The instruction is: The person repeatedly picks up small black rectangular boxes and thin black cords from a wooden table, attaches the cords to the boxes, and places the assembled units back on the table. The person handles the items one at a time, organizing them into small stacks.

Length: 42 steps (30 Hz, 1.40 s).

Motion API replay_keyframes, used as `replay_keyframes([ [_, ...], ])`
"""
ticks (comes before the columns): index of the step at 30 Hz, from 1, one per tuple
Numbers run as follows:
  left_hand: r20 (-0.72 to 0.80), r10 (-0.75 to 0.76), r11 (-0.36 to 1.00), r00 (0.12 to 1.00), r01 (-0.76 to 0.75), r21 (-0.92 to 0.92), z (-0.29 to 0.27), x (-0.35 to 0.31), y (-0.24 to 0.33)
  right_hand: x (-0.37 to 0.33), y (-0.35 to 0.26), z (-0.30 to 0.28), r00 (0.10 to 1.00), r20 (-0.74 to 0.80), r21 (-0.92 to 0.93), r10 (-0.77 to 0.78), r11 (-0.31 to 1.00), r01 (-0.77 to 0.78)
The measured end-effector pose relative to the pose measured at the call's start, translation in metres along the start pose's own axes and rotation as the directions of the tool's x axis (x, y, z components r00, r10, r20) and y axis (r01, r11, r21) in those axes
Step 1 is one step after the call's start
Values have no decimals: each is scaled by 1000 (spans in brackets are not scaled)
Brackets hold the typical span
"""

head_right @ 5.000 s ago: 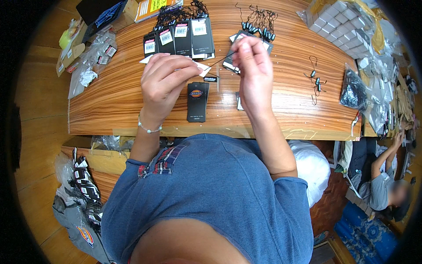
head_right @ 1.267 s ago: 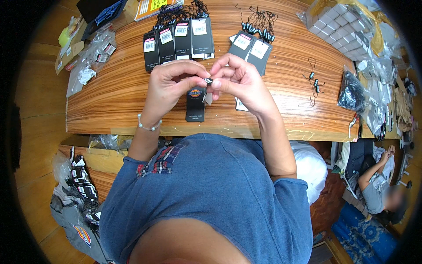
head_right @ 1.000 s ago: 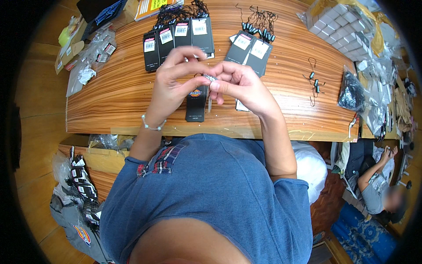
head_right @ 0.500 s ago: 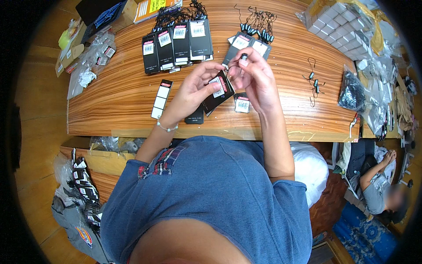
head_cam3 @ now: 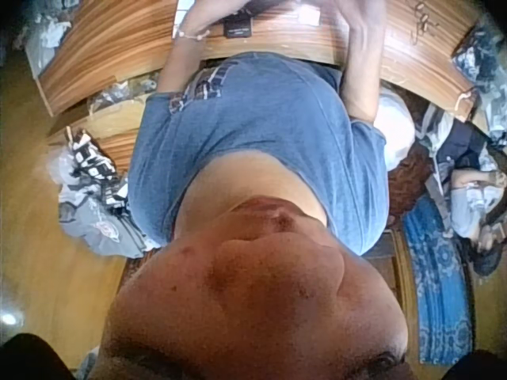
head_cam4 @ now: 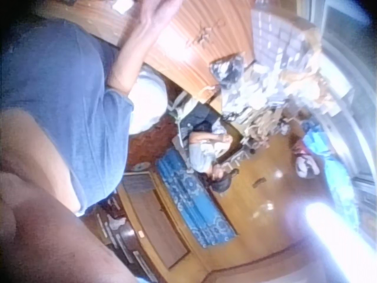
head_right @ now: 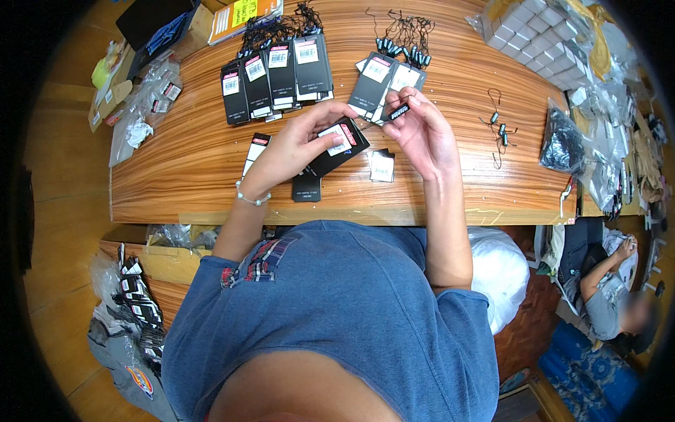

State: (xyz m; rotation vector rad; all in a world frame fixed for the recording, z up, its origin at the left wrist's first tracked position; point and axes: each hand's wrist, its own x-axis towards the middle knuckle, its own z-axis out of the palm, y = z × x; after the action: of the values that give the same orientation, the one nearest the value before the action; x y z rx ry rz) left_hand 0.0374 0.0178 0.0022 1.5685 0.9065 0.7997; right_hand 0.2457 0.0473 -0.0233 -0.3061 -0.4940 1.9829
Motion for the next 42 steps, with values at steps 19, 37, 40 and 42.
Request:
replay_keyframes([
  [19, 64, -29, 967, 998, 12, 254, -28, 2, 19, -4, -10, -3, 995, 52, -511, 87, 858, -48],
  [37, 1, -18, 1000, 1000, 18, 12, -28, 35, -14, 33, -52, 2, 835, -87, -418, -543, 781, 465],
  [40, -66, -30, 995, 997, 23, -100, -27, 68, -34, 74, -81, 3, 786, 9, -572, -618, 641, 511],
  [42, -80, -42, 986, 996, 28, -166, -19, 88, -28, 95, -106, -1, 786, 44, -670, -617, 565, 482],
])
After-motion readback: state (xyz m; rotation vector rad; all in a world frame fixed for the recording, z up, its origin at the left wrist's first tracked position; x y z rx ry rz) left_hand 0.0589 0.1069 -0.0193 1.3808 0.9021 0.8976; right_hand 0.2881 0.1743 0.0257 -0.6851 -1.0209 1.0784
